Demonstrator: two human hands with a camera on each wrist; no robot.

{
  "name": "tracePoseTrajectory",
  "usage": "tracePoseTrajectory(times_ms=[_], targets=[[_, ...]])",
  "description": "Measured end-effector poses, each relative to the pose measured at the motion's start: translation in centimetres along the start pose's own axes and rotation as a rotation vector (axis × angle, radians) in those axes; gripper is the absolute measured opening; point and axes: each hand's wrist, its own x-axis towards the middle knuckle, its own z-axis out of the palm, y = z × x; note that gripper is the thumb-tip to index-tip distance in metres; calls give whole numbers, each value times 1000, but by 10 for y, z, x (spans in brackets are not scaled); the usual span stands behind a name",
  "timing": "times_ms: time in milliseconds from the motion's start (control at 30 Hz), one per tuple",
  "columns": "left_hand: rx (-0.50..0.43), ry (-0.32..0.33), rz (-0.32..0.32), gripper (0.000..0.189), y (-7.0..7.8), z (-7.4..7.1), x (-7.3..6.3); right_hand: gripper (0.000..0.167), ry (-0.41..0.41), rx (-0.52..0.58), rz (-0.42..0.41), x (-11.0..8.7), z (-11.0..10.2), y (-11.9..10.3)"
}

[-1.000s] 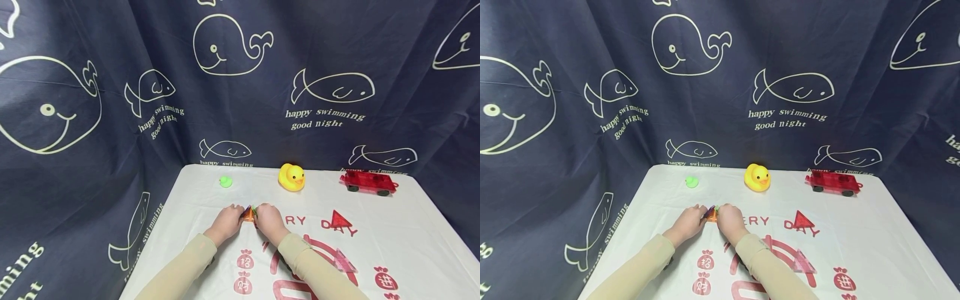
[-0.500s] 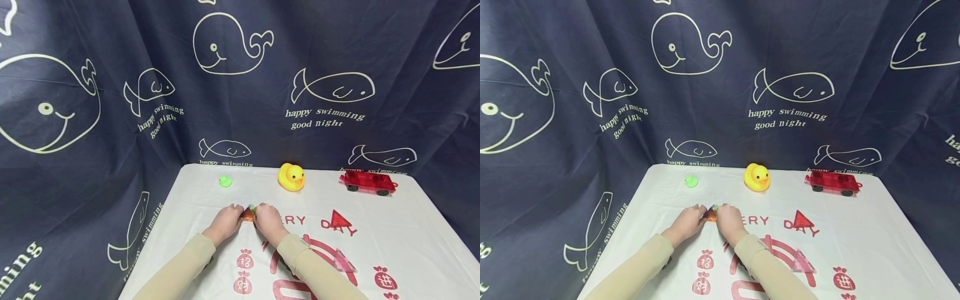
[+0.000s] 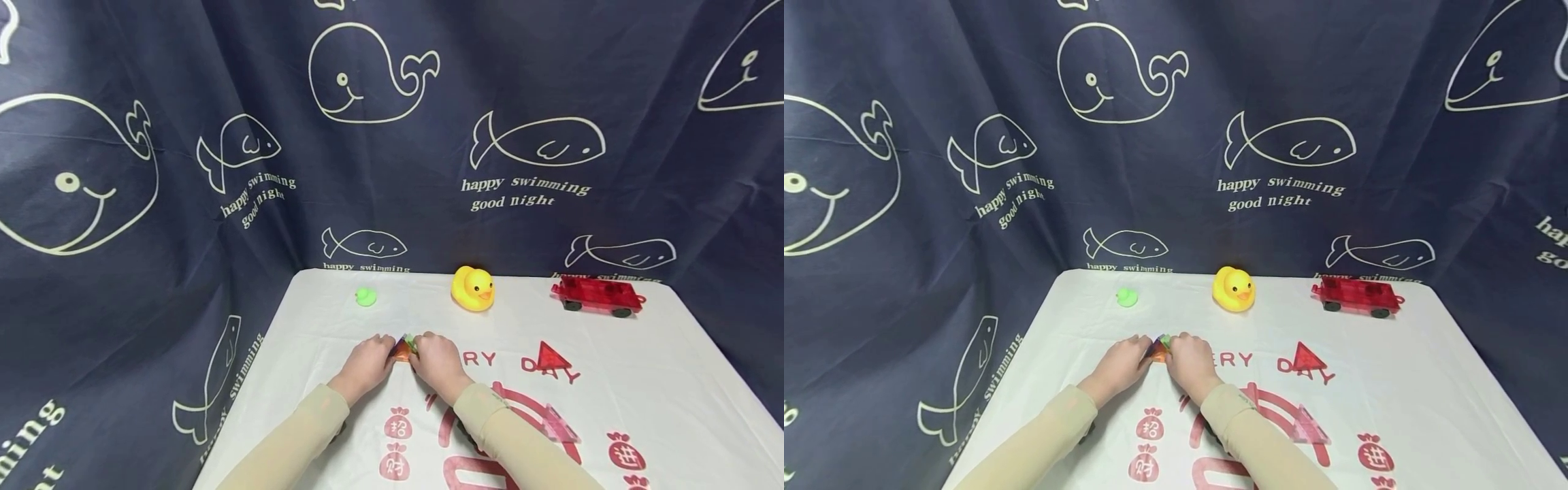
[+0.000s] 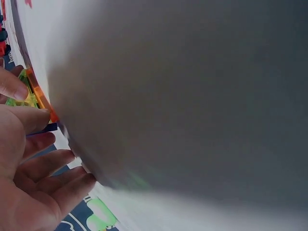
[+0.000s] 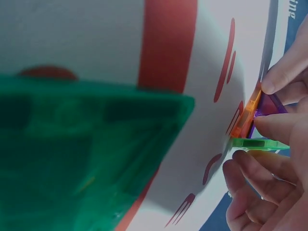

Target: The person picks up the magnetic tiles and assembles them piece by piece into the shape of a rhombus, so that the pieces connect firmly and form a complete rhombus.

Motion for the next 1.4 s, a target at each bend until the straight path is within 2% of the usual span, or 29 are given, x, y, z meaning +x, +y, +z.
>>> tracePoseTrajectory(times_ms=[100,333,467,633,867,1033,1200,1400], targets=[[26,2,-11,16,1,-2,-2,22,-8,-27,11,-2,0,1],[160,11,-36,19,3,-10,-6,29,-62,-37,41,-11,-7,8],[218,29,-22,21,6,-14,-9,29,-82,-25,65,-16,-12,18],[262,19,-17,19,12,-15,-13,24,-77,-9,97,-24,-20,36],[214,-1,28,17,28,-12,-14,27,-36,-25,147,-37,-29,67],[195,-21,99,18,46,-11,-14,31,-40,-38,167,-47,-36,90],[137,-15,176,16,66,-8,-10,39,-42,-46,197,-56,-46,113],[61,-73,243,18,87,-5,-5,49,-33,-59,256,-68,-56,146]])
